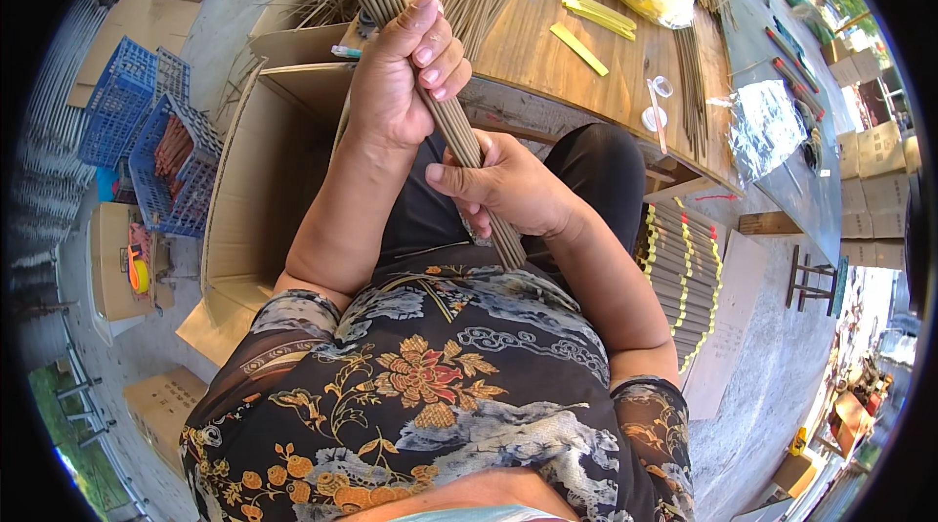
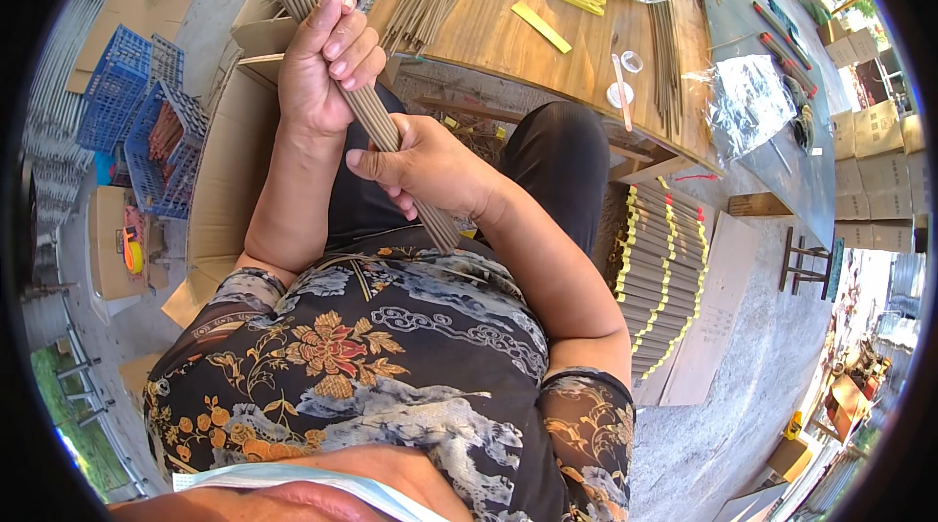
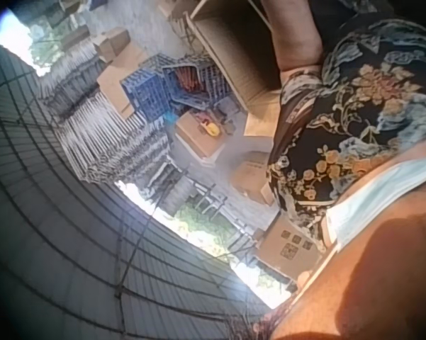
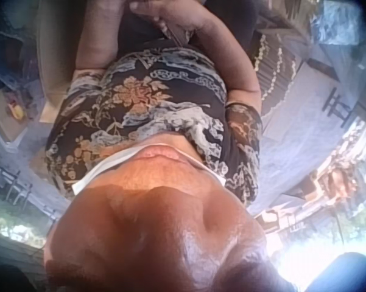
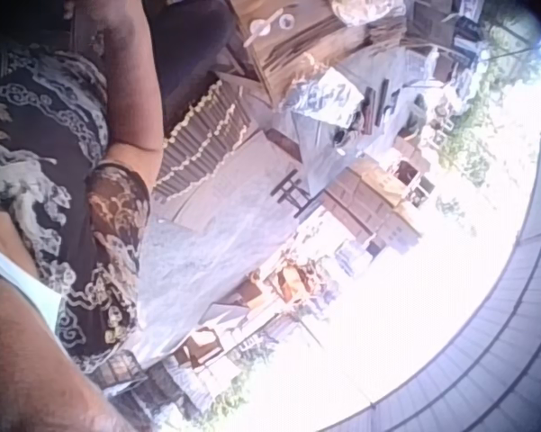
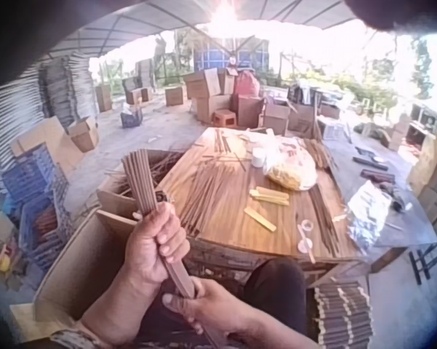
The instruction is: The person gathers thin wooden sticks into a bundle, aligns them, and wraps the bundle with yellow tape. They then apply glue to the tape using a small brush to secure it.
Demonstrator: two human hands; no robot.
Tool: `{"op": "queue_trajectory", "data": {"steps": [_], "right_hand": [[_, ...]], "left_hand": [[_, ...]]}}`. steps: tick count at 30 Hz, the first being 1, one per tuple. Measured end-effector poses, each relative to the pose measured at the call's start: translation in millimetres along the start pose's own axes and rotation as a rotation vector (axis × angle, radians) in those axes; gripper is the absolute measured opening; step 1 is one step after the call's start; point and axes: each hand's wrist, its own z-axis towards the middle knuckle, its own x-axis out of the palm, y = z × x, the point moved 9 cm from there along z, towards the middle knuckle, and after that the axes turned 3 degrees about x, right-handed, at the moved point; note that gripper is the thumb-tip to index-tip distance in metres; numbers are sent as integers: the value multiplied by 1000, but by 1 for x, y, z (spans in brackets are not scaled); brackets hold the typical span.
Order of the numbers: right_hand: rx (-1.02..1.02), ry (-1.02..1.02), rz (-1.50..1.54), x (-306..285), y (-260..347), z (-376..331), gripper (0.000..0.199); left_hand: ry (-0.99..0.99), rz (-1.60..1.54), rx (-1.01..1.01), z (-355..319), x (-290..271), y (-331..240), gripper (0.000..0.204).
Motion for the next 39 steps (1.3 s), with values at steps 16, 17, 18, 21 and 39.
{"op": "queue_trajectory", "data": {"steps": [16, 17, 18, 21, 39], "right_hand": [[-150, -309, -316, -18, 7, 2, 23], [-261, -444, -519, -25, 9, 2, 25], [-376, -576, -723, -26, 21, -3, 27], [-150, -249, -304, -14, 3, 5, 26], [-1, -20, -50, 1, 3, 0, 21]], "left_hand": [[-278, 236, 60, -6, -3, -4, 20], [-418, 322, 97, -11, -9, -8, 21], [-372, 312, 89, -10, -8, -7, 20], [-176, 200, 38, -6, -8, -6, 18], [44, -5, 14, -1, 6, -6, 21]]}}
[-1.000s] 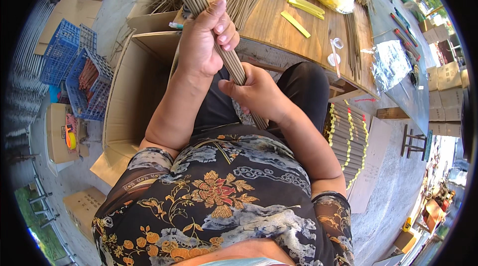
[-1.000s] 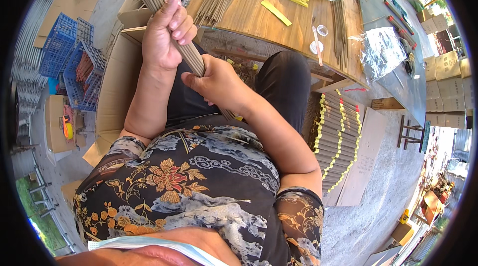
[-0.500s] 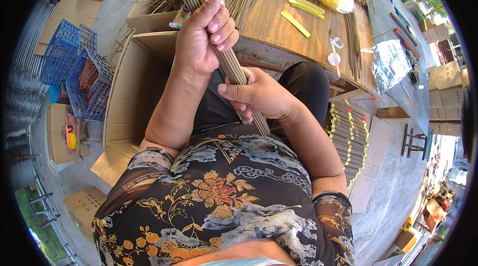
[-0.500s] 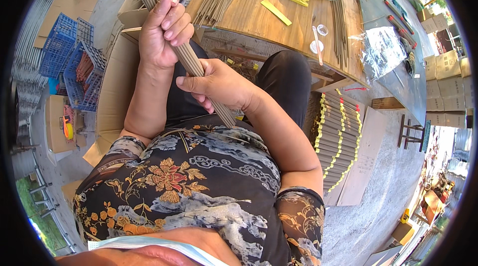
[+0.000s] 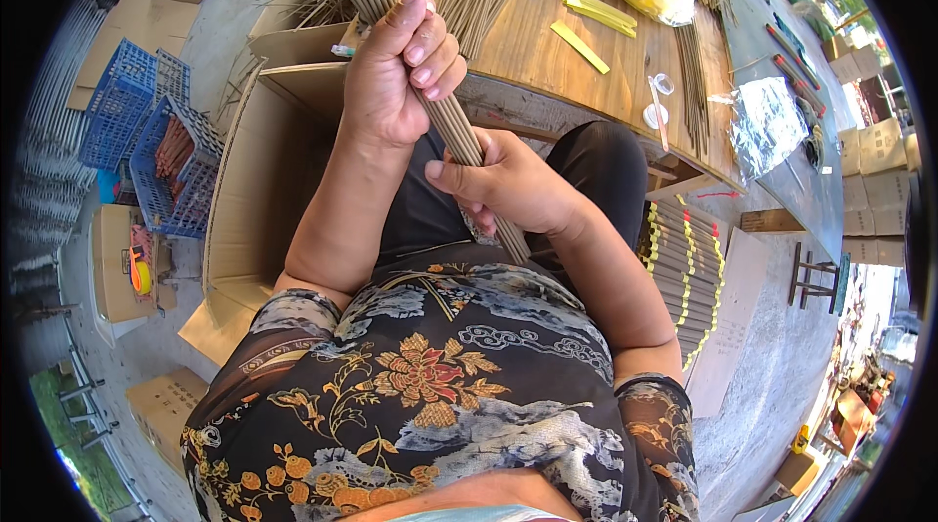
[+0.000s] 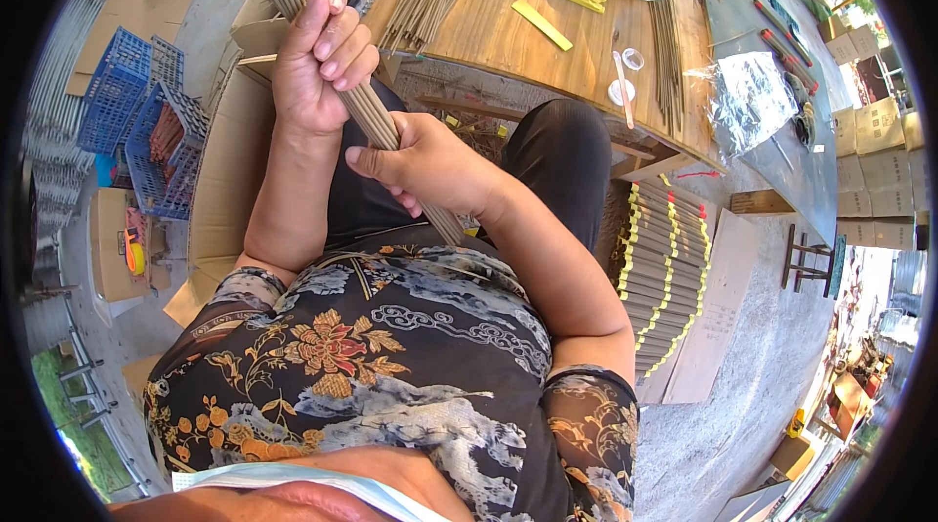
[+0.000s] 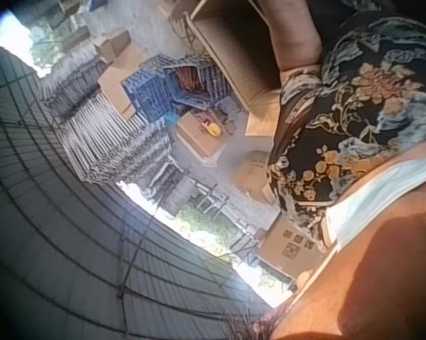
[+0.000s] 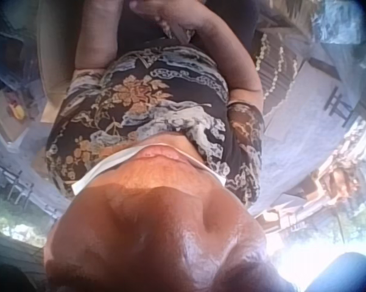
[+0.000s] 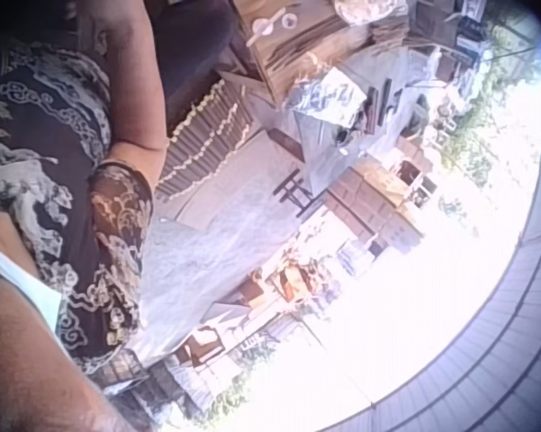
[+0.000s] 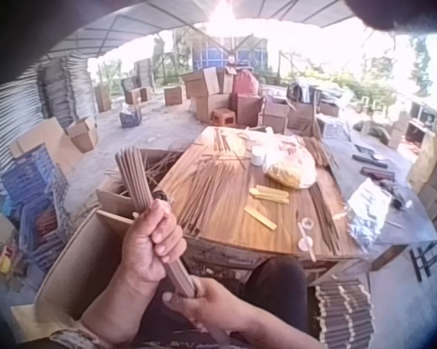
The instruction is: The person gathers thin wooden sticks into a bundle, aligns them, and wraps the bundle with yellow tape. They then apply glue to the tape using a small brush to secure it.
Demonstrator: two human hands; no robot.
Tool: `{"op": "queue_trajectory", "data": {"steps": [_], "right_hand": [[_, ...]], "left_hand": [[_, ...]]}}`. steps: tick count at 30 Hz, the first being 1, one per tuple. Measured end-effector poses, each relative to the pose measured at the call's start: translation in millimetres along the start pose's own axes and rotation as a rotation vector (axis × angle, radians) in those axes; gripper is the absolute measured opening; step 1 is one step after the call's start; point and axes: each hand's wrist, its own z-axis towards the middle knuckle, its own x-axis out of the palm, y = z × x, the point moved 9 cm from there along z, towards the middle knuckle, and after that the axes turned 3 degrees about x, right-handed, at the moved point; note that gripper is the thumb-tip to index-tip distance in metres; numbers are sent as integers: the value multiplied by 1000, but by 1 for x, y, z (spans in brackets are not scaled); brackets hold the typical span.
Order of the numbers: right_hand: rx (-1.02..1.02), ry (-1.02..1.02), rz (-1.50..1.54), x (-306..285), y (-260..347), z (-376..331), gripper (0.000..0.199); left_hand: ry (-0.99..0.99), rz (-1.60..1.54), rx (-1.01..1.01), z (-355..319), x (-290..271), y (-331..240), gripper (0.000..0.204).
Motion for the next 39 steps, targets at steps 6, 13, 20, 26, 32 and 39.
{"op": "queue_trajectory", "data": {"steps": [6, 13, 20, 26, 32, 39], "right_hand": [[-401, -498, -671, -19, 16, -4, 21], [42, 96, 77, 5, -3, -1, 27], [-261, -435, -515, -23, 12, -2, 25], [-313, -618, -753, -27, 20, -7, 22], [-350, -632, -812, -21, 30, -13, 23], [-107, -157, -352, -8, 16, -7, 35]], "left_hand": [[-346, 277, 85, -10, -19, -6, 23], [8, 25, -37, -1, 3, -1, 28], [-276, 196, 30, -12, -15, 5, 15], [-380, 250, 106, -24, -17, 8, 15], [-222, 208, 179, -24, 0, -4, 15], [144, 12, 91, -18, 18, -10, 16]]}}
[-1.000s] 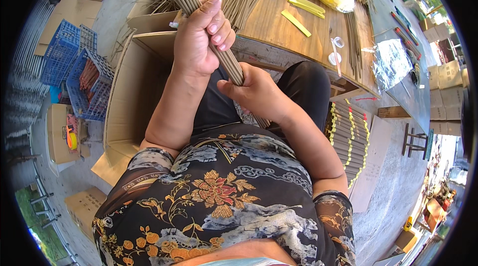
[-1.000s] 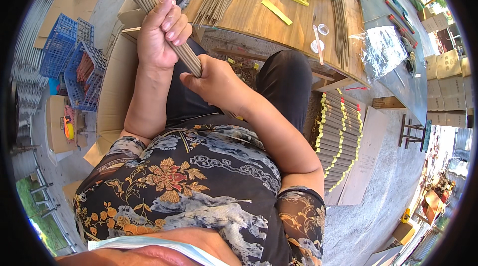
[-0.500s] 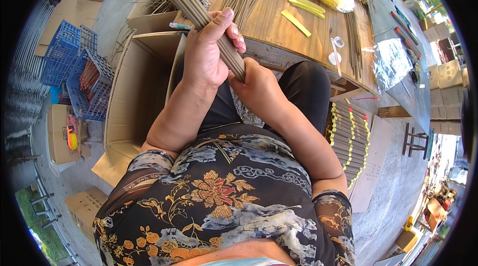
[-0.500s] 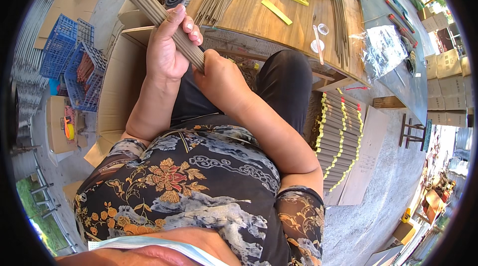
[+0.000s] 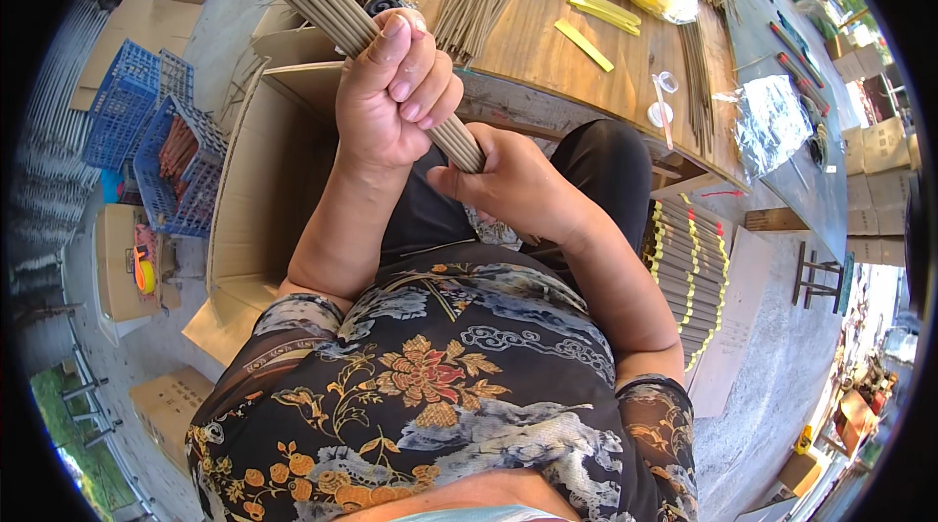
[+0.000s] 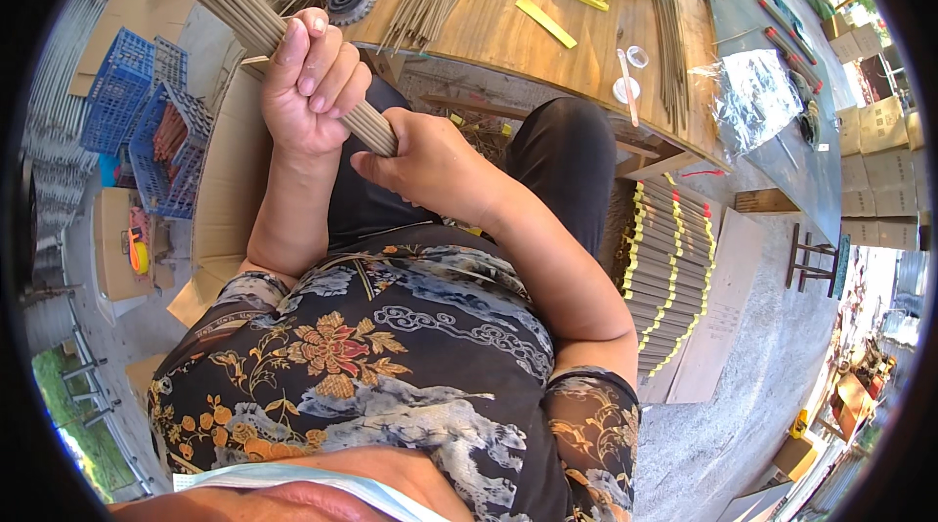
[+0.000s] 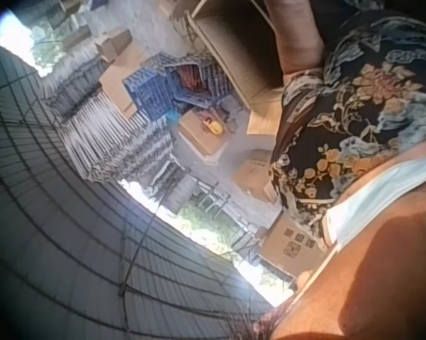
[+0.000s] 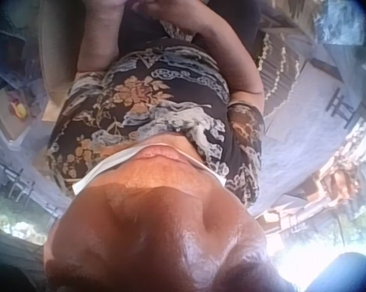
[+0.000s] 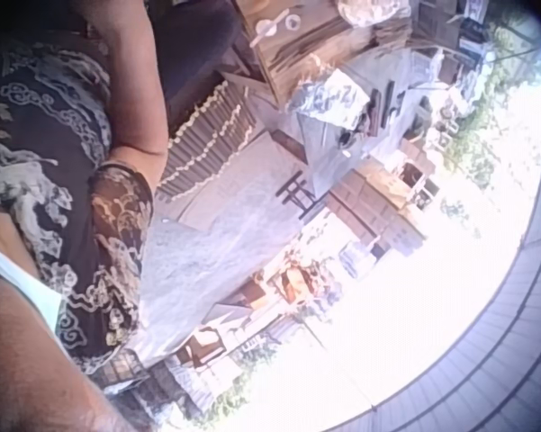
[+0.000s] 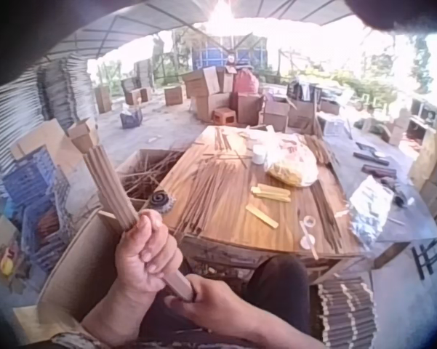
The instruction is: The person gathers thin wooden sticks into a bundle, aligns them, and wraps the bundle with yellow tape. They then apply glue to the tape using a small brush to secure it.
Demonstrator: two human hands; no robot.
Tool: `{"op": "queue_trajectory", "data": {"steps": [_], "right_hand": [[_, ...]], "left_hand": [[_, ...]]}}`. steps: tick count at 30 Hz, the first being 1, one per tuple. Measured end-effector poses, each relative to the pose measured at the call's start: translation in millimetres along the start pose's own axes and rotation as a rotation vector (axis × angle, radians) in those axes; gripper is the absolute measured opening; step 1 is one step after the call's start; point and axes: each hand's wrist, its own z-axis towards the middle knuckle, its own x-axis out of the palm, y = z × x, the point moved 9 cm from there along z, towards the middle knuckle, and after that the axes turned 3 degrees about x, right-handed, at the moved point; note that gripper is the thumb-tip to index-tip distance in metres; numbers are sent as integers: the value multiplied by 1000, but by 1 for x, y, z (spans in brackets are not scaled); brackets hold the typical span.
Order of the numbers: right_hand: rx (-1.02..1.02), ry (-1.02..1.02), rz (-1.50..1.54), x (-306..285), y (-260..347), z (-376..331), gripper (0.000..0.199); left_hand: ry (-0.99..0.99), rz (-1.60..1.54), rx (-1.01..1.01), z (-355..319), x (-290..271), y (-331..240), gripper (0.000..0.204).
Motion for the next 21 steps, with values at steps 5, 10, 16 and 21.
{"op": "queue_trajectory", "data": {"steps": [5, 10, 16, 21], "right_hand": [[-268, -132, 33, -15, 9, -13, 38], [-394, -266, -42, -27, 23, -21, 23], [-169, -182, -1, -22, 16, -18, 21], [-35, -54, 114, -16, 8, -14, 23]], "left_hand": [[163, -70, 55, 2, 2, -19, 16], [229, -138, 91, -2, 8, -23, 15], [332, -103, 37, -4, 16, -23, 14], [346, -121, 18, -3, 16, -20, 15]]}}
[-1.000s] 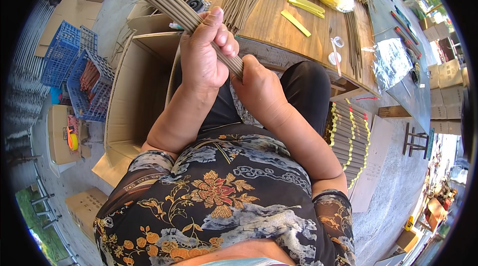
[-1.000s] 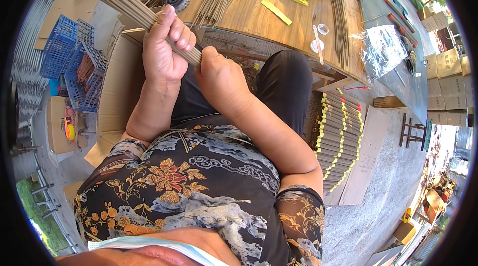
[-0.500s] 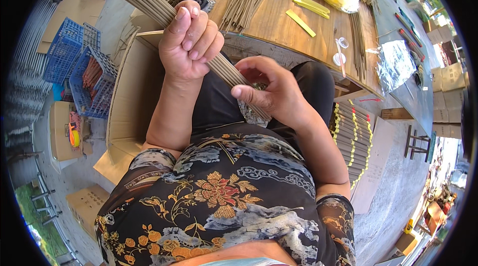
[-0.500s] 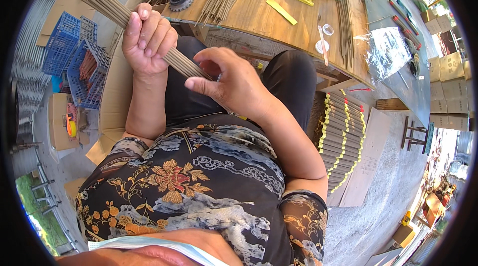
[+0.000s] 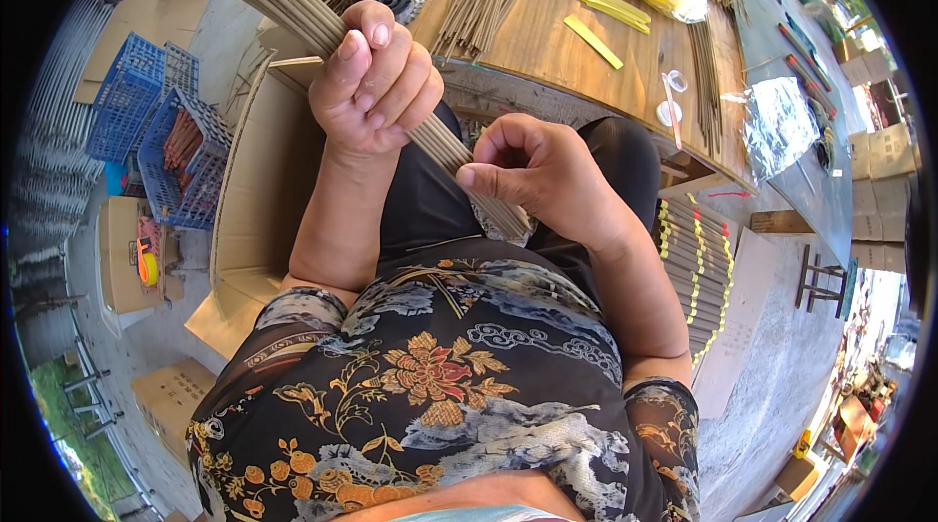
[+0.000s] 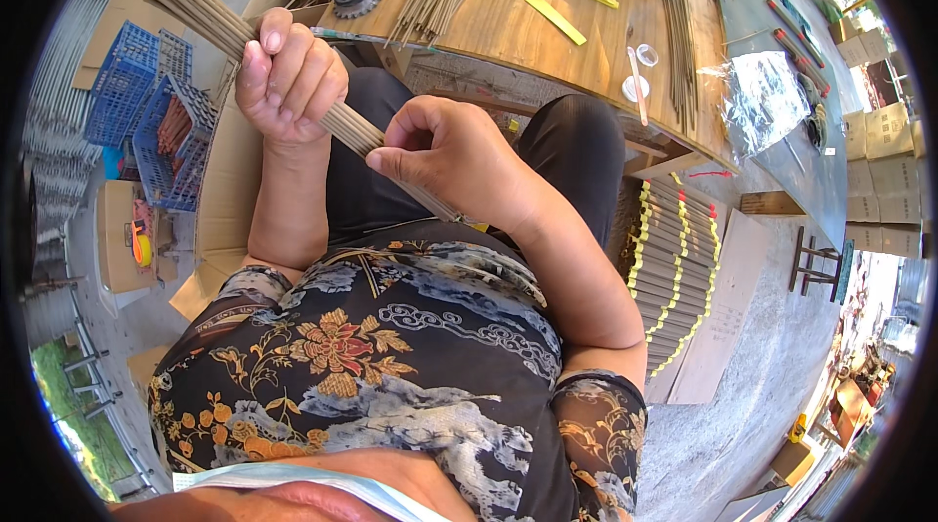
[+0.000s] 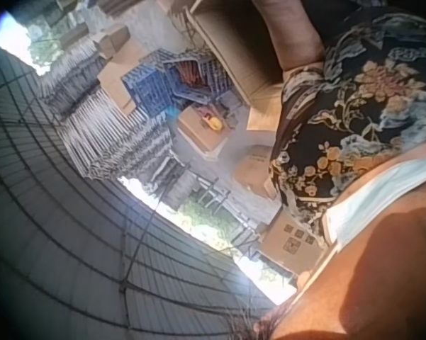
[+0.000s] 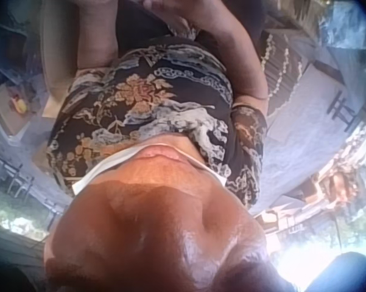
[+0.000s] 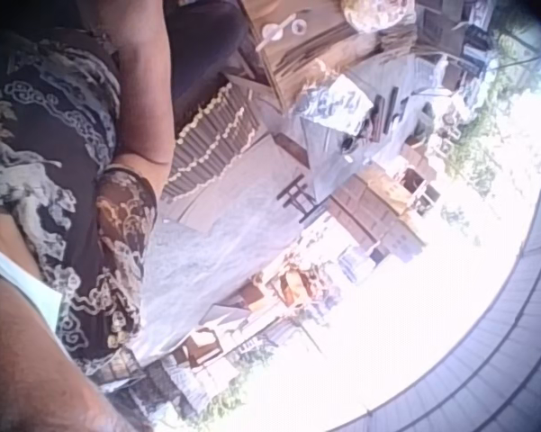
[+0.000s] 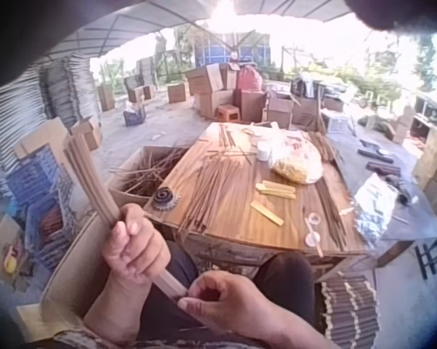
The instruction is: The person gathers thin wooden sticks into a bundle, aligns them, and wraps the bundle with yellow tape. They then apply glue to the tape using a small brush to secure it.
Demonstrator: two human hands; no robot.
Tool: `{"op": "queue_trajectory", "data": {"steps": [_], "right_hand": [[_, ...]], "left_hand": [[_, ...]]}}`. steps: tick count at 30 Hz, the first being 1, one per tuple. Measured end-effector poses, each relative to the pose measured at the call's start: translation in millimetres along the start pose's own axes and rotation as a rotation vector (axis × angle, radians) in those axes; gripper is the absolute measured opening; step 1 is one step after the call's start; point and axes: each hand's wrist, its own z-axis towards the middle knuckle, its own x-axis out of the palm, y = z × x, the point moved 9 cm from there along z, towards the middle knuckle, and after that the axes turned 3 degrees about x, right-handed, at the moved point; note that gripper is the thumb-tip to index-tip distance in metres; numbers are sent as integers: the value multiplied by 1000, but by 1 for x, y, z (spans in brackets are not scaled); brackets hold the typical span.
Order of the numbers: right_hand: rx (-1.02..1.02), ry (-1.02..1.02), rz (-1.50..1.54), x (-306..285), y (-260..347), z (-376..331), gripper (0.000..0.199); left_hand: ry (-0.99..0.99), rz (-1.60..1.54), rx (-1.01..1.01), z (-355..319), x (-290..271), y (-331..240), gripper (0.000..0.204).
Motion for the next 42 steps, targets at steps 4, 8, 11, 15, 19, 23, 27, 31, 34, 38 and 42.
{"op": "queue_trajectory", "data": {"steps": [4, 8, 11, 15, 19, 23, 27, 31, 34, 38, 42], "right_hand": [[-143, -101, -152, -6, 16, -2, 23], [-92, -71, -169, -5, 14, 0, 24], [-88, -68, -199, -7, 15, 0, 24], [-108, -24, -136, -4, 14, 1, 22], [-85, 35, -48, 0, 9, 4, 18], [-73, 78, -53, 1, 7, 7, 16], [-82, 105, 52, 2, 5, 9, 14], [-54, 145, 47, 3, 3, 9, 15], [-36, 169, 51, 3, 2, 8, 16], [-61, 175, 16, 4, 2, 8, 15], [-25, 183, -43, 1, -2, 4, 14]], "left_hand": [[7, 6, -9, 1, 1, 2, 15], [16, 20, -28, 2, 1, 5, 16], [16, 25, -32, 2, 1, 6, 16], [16, 9, -42, 3, 0, 6, 16], [21, -18, -60, 2, -1, 8, 16], [25, -45, -48, 2, -2, 8, 16], [13, -91, -29, 2, -5, 9, 16], [-17, -113, -21, 2, -8, 9, 16], [-10, -133, -20, 3, -7, 8, 17], [-20, -137, -17, 2, -8, 7, 17], [-31, -195, 37, 6, -12, -8, 17]]}}
